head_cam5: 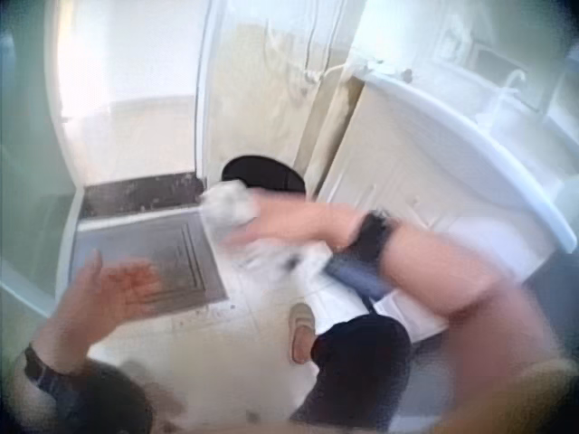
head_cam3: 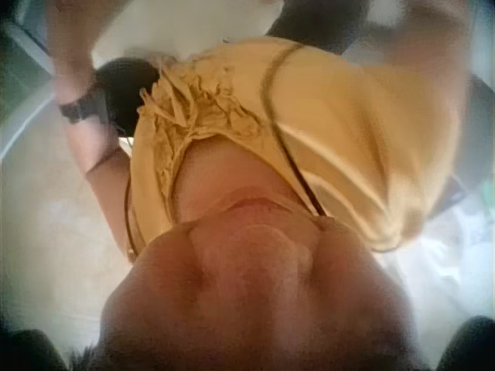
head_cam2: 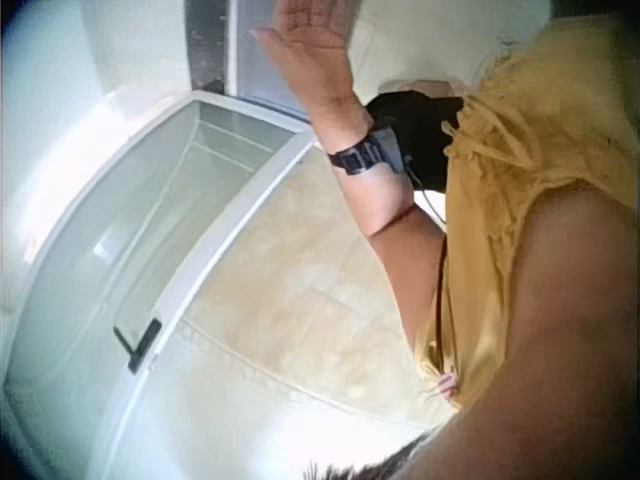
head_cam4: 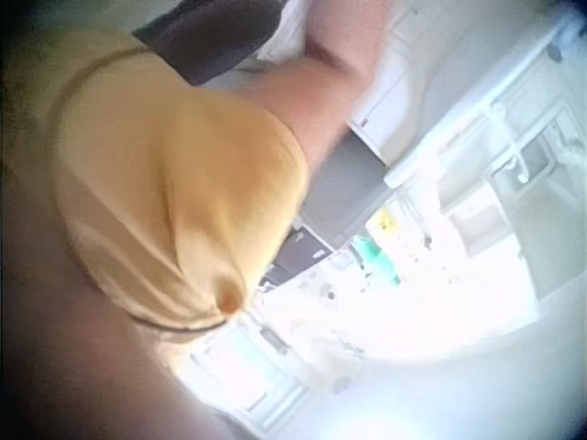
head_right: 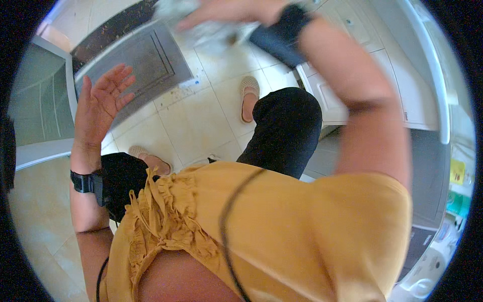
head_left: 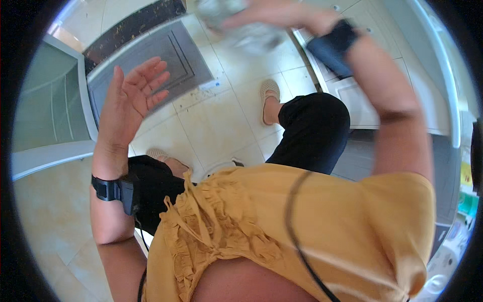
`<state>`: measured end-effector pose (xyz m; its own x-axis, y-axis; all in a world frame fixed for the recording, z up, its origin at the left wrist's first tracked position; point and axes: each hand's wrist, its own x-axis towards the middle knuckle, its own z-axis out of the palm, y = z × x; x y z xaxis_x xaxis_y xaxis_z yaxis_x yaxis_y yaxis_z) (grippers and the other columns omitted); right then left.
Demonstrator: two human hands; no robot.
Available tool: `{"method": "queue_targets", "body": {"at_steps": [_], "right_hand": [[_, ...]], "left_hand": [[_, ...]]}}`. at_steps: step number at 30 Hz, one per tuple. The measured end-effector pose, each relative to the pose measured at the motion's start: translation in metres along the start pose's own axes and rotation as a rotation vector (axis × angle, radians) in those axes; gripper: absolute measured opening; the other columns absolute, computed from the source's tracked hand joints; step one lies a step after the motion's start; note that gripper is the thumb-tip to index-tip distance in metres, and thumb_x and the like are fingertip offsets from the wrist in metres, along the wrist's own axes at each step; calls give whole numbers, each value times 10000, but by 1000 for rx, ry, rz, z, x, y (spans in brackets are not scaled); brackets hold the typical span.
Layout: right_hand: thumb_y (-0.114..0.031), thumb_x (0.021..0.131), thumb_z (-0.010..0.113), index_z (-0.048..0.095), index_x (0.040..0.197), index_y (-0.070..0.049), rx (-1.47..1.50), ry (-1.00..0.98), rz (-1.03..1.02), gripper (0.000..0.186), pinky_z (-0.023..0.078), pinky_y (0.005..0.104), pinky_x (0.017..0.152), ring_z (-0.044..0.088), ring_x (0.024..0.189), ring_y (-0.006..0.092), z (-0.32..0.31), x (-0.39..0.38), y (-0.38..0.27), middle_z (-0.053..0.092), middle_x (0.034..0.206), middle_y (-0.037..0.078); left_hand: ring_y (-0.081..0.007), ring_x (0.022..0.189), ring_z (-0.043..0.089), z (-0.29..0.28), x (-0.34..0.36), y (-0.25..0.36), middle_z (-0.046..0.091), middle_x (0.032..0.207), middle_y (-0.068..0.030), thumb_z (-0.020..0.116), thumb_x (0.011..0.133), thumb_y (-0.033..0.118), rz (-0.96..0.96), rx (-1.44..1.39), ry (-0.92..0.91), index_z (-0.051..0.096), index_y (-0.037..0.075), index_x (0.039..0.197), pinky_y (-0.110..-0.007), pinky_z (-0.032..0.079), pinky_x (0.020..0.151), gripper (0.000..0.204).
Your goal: The person wipes the tiled floor with a cloth, moving around a washing machine and a small child's toilet. The person repeatedly wipes different sections of the floor, occasionally lifting a bucket to reach underneath it.
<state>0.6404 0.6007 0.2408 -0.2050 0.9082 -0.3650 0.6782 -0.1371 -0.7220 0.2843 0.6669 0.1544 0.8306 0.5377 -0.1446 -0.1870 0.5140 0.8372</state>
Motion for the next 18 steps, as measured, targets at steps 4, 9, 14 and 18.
{"method": "queue_targets", "body": {"at_steps": [4, 9, 14, 18], "right_hand": [[-240, 938, 722, 467, 1432, -100, -233, -202, 375, 573, 463, 307, 1013, 561, 1073, 116, -122, -71, 50, 625, 1231, 17], [-310, 841, 805, 475, 1466, -59, -551, 57, 676, 751, 454, 404, 1074, 605, 1189, 302, -118, -139, 205, 619, 1322, 162], [-405, 795, 861, 427, 1463, 1, 263, 378, 839, 895, 515, 386, 989, 635, 1128, 262, 20, -146, 409, 652, 1274, 165], [-354, 831, 828, 601, 1236, 47, 492, 651, 956, 614, 568, 386, 826, 708, 929, 284, 174, -159, 513, 721, 1068, 192]], "left_hand": [[-226, 1253, 560, -3, 25, -9, 572, 1423, -130, 314, 1089, 523, -69, 47, 49, 539, 10, 1409, -364, 476, 1013, 645], [-226, 1220, 579, -5, 59, -30, 583, 1407, -123, 401, 1084, 435, -181, 162, 55, 550, 8, 1381, -358, 484, 967, 540], [-231, 1221, 583, -28, 80, -50, 585, 1405, -100, 488, 1060, 381, -348, 315, 177, 553, 41, 1382, -355, 479, 957, 472], [-218, 1201, 589, -53, 90, -63, 597, 1368, -78, 515, 1045, 405, -475, 415, 348, 563, 57, 1371, -342, 487, 946, 479]]}}
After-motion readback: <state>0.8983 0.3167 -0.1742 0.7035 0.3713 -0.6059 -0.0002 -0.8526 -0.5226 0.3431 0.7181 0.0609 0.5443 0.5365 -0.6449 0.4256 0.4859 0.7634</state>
